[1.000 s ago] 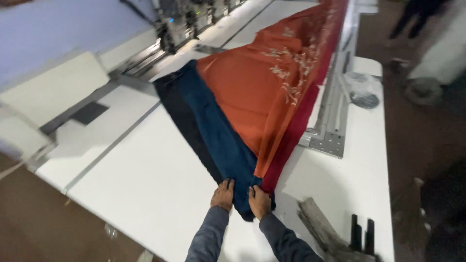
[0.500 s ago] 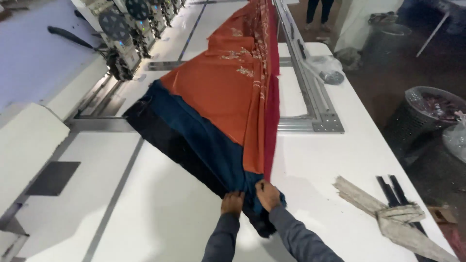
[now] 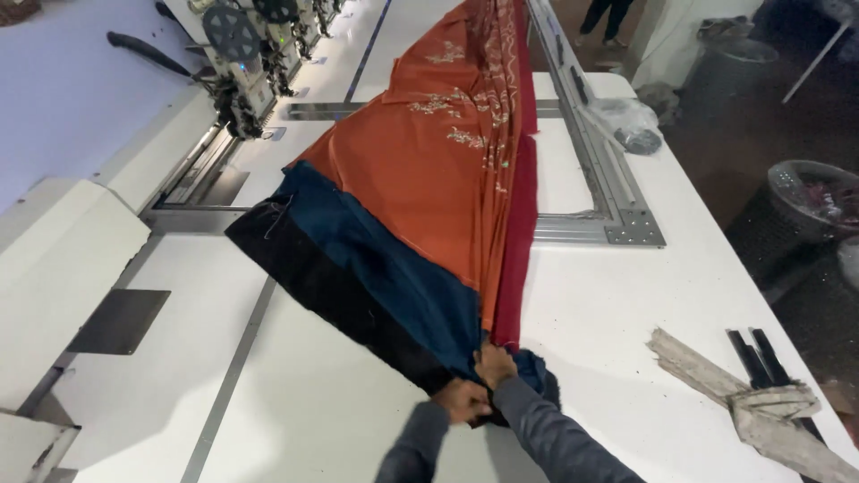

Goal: Removing a finished piece of embroidered fabric from an industrial embroidery machine frame and gathering it.

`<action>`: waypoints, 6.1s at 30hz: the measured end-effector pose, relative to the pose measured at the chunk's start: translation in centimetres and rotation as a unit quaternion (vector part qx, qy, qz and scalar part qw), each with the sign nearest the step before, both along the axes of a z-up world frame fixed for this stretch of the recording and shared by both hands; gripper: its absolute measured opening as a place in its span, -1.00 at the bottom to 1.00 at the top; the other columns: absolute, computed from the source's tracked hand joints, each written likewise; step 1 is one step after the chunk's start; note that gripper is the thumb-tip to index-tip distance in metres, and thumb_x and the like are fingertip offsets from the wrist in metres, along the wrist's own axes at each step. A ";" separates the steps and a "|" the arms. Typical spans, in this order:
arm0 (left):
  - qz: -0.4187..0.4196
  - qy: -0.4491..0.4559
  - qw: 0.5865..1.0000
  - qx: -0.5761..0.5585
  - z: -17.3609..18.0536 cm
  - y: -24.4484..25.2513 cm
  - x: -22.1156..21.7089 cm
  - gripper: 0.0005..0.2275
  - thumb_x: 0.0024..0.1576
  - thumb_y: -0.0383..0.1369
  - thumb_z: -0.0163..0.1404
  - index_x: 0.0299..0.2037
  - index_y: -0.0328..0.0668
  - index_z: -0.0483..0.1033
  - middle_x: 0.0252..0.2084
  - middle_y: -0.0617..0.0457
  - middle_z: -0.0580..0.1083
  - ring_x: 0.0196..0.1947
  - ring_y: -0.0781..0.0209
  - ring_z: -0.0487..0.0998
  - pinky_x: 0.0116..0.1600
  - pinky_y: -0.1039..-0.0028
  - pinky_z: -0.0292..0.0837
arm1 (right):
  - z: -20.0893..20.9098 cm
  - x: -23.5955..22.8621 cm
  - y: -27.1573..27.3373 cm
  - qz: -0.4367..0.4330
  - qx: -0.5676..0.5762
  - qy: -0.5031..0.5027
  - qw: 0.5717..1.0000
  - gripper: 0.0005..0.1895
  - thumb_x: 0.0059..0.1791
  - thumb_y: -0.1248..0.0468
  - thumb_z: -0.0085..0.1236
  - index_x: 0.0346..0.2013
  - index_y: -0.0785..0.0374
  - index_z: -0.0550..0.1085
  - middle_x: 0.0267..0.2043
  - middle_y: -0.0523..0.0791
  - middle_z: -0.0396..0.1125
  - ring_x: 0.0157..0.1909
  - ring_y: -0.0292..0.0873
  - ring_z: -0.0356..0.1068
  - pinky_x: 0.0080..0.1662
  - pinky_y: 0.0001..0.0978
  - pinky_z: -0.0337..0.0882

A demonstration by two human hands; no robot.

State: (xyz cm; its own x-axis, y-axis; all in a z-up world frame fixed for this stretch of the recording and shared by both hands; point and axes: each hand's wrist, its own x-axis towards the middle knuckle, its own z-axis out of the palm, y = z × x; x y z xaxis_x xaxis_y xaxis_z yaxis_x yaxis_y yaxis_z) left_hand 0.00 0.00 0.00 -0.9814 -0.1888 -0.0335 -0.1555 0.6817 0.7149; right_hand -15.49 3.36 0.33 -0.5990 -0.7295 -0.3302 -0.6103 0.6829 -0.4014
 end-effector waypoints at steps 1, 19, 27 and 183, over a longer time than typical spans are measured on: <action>0.057 -0.001 0.997 0.047 2.1 -0.9 1.1 -0.93 0.13 -0.36 0.06 -0.34 -0.02 0.63 -0.30 0.13 0.61 -0.27 0.19 0.63 -0.12 0.41 0.48 | 0.0 0.0 0.6 0.027 -0.022 -0.022 0.999 -0.32 0.09 0.00 -0.13 0.44 0.15 0.00 0.15 0.25 0.33 0.16 0.43 0.35 0.18 0.25 0.34; 0.213 -0.155 0.949 -0.171 -4.0 -7.2 6.5 -0.78 0.17 -0.27 -0.05 0.02 0.18 0.43 -0.17 -0.07 0.56 -0.13 -0.24 0.60 -0.02 0.01 0.50 | -3.5 3.4 3.8 0.071 -0.169 -0.063 0.981 -0.52 0.04 0.02 -0.06 0.09 0.30 0.41 0.20 0.09 0.36 0.26 0.13 0.33 0.30 -0.16 0.25; 0.022 -0.071 0.996 0.041 -5.0 -0.4 6.7 -0.87 0.11 -0.38 -0.06 -0.27 -0.31 0.40 -0.18 -0.32 0.50 -0.12 -0.37 0.51 0.01 -0.01 0.42 | -0.1 7.6 1.4 -0.035 -0.067 -0.055 0.996 -0.19 -0.02 -0.30 0.00 0.22 0.29 0.23 0.14 0.13 0.39 0.18 0.28 0.37 0.17 0.11 0.35; 0.299 -0.110 0.947 -0.029 8.6 -7.8 -2.1 -0.76 0.31 -0.20 -0.19 -0.12 -0.21 0.40 -0.18 -0.28 0.54 -0.18 -0.36 0.58 -0.09 -0.13 0.51 | 13.1 7.8 8.2 0.265 -0.379 0.057 0.885 -0.17 0.15 -0.33 -0.59 -0.48 0.24 0.44 -0.35 -0.04 0.37 -0.28 -0.06 0.29 -0.06 -0.02 0.31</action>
